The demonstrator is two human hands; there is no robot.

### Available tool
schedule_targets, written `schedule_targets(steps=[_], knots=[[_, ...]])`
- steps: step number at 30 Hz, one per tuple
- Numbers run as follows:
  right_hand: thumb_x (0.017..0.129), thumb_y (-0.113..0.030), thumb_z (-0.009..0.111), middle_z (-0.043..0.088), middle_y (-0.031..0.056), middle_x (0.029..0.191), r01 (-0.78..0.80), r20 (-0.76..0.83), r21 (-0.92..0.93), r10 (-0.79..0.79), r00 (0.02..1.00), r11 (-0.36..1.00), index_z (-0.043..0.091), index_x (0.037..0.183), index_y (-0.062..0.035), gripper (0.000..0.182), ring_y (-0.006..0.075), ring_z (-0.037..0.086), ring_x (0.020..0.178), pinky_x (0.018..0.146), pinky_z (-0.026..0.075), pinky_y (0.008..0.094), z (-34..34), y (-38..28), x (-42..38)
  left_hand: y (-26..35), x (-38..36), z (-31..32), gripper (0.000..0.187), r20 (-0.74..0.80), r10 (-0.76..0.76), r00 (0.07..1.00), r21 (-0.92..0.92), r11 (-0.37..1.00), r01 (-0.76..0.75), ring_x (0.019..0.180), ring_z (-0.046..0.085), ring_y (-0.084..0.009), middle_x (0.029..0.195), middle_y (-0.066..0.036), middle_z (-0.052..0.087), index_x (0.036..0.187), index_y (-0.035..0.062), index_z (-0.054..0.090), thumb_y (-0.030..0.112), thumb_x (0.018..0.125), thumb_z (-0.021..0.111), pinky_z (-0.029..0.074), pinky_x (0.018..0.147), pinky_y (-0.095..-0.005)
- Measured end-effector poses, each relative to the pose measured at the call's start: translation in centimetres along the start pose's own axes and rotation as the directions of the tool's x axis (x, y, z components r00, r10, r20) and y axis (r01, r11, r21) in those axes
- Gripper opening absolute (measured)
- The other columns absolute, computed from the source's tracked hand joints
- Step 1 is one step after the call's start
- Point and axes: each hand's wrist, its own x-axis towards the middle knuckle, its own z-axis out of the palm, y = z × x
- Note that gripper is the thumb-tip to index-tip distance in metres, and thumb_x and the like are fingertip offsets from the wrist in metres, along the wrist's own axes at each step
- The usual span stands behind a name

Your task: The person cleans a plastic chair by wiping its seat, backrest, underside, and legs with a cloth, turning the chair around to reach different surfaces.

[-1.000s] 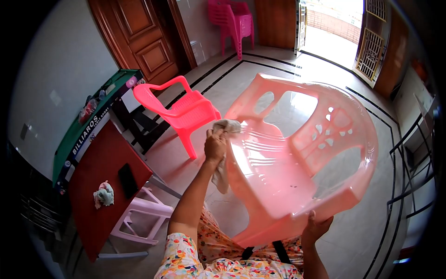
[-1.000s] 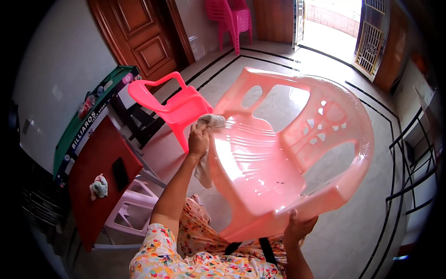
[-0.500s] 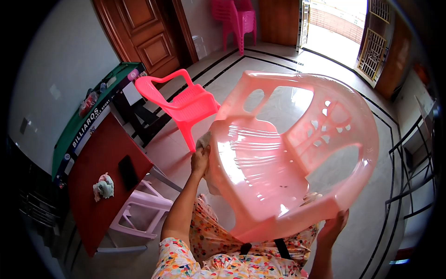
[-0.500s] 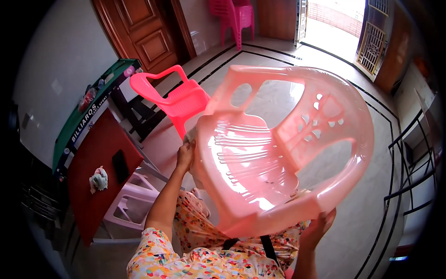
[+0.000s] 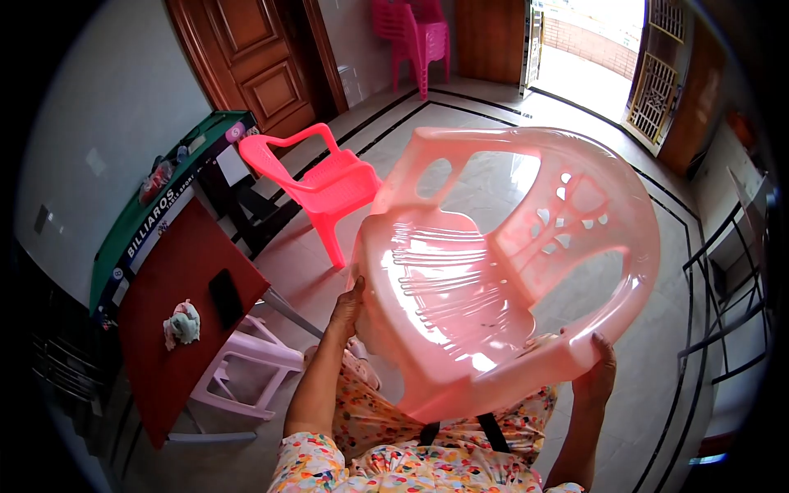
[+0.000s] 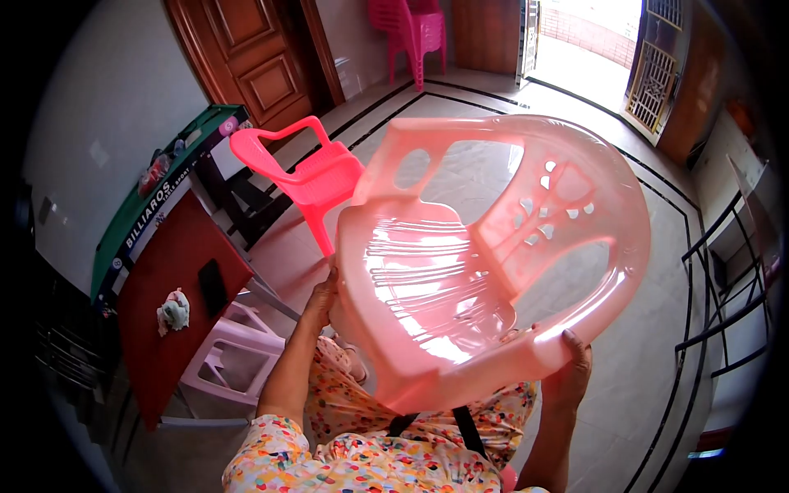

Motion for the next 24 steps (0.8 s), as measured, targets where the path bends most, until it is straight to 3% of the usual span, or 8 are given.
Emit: schedule_targets(steps=[4,7,10,12,13,16,18,24], knots=[[0.072,-0.013,0.062,0.051,0.0175,0.101,0.026,0.058,-0.039,-0.024,0.998,0.999,0.038,0.114,0.0063,0.052,0.0333,0.058,0.088,0.080,0.049,0.0435,0.0,0.5,-0.5,-1.5,-1.1,-1.5,0.066,0.101,-0.065,0.993,-0.139,0.987,0.079,0.100,0.054,-0.0215,0.111,-0.009,0.057,0.118,0.0030,0.050,0.055,0.079,0.054,0.045,0.085,-0.0353],[0.069,-0.013,0.063,0.053,0.0177,0.098,0.075,0.079,-0.107,-0.067,0.995,0.991,0.040,0.111,0.0061,0.051,0.0320,0.059,0.086,0.080,0.049,0.0421,1.0,0.4,-0.1,-0.7,-4.5,-0.9,0.061,-0.036,-0.307,0.951,-0.082,0.949,0.303,0.102,0.054,-0.0208,0.113,-0.008,0.056,0.121,0.0056,0.048,0.053,0.082,0.050,0.045,0.087,-0.0363],[0.069,-0.013,0.063,0.056,0.0200,0.096,0.059,0.189,-0.186,-0.024,0.982,0.981,0.040,0.111,0.0082,0.052,0.0323,0.060,0.085,0.081,0.049,0.0404,1.1,0.1,1.4,-5.8,-4.6,-3.9,0.075,0.059,-0.302,0.951,-0.137,0.942,0.308,0.100,0.057,-0.0202,0.113,-0.008,0.057,0.119,0.0093,0.050,0.064,0.069,0.056,0.047,0.083,-0.0371],[0.067,-0.009,0.061,0.057,0.0198,0.095,0.039,0.279,-0.156,0.006,0.960,0.987,0.041,0.111,0.0086,0.051,0.0315,0.061,0.083,0.079,0.050,0.0393,1.3,0.5,2.5,-8.0,-5.2,-4.2,0.074,0.109,-0.318,0.942,-0.213,0.918,0.335,0.097,0.058,-0.0206,0.110,-0.006,0.059,0.119,0.0107,0.050,0.064,0.068,0.057,0.048,0.083,-0.0379],[0.066,-0.008,0.061,0.058,0.0203,0.095,0.026,0.296,-0.185,0.031,0.955,0.982,0.043,0.109,0.0091,0.050,0.0312,0.061,0.083,0.079,0.051,0.0387,1.1,0.7,3.0,-9.1,-5.4,-3.7,0.074,0.028,-0.285,0.958,-0.231,0.931,0.283,0.098,0.057,-0.0209,0.110,-0.005,0.059,0.119,0.0109,0.050,0.064,0.067,0.058,0.048,0.084,-0.0390],[0.064,-0.006,0.061,0.059,0.0208,0.093,-0.009,0.306,-0.204,0.073,0.949,0.979,0.044,0.108,0.0092,0.050,0.0309,0.062,0.083,0.078,0.051,0.0384,-0.1,2.3,4.4,-12.2,-5.6,-3.7,0.076,-0.022,-0.282,0.959,-0.297,0.918,0.263,0.106,0.052,-0.0225,0.117,-0.006,0.054,0.123,0.0111,0.045,0.065,0.070,0.053,0.045,0.087,-0.0425],[0.063,-0.005,0.061,0.059,0.0208,0.093,-0.019,0.288,-0.211,0.080,0.954,0.977,0.045,0.108,0.0092,0.049,0.0307,0.062,0.083,0.078,0.051,0.0384,-0.4,2.9,4.7,-12.6,-6.2,-3.1,0.072,-0.021,-0.277,0.961,-0.366,0.897,0.250,0.109,0.049,-0.0229,0.124,-0.007,0.049,0.127,0.0089,0.039,0.064,0.080,0.040,0.042,0.090,-0.0370],[0.064,-0.005,0.058,0.060,0.0175,0.090,-0.088,0.259,-0.249,0.154,0.953,0.964,0.048,0.104,0.0076,0.043,0.0277,0.062,0.080,0.075,0.051,0.0371,0.2,2.2,5.1,-13.8,-6.6,-3.2,0.068,-0.030,-0.295,0.955,-0.397,0.880,0.260,0.105,0.051,-0.0233,0.120,-0.010,0.050,0.125,0.0073,0.041,0.062,0.083,0.036,0.045,0.086,-0.0362]])
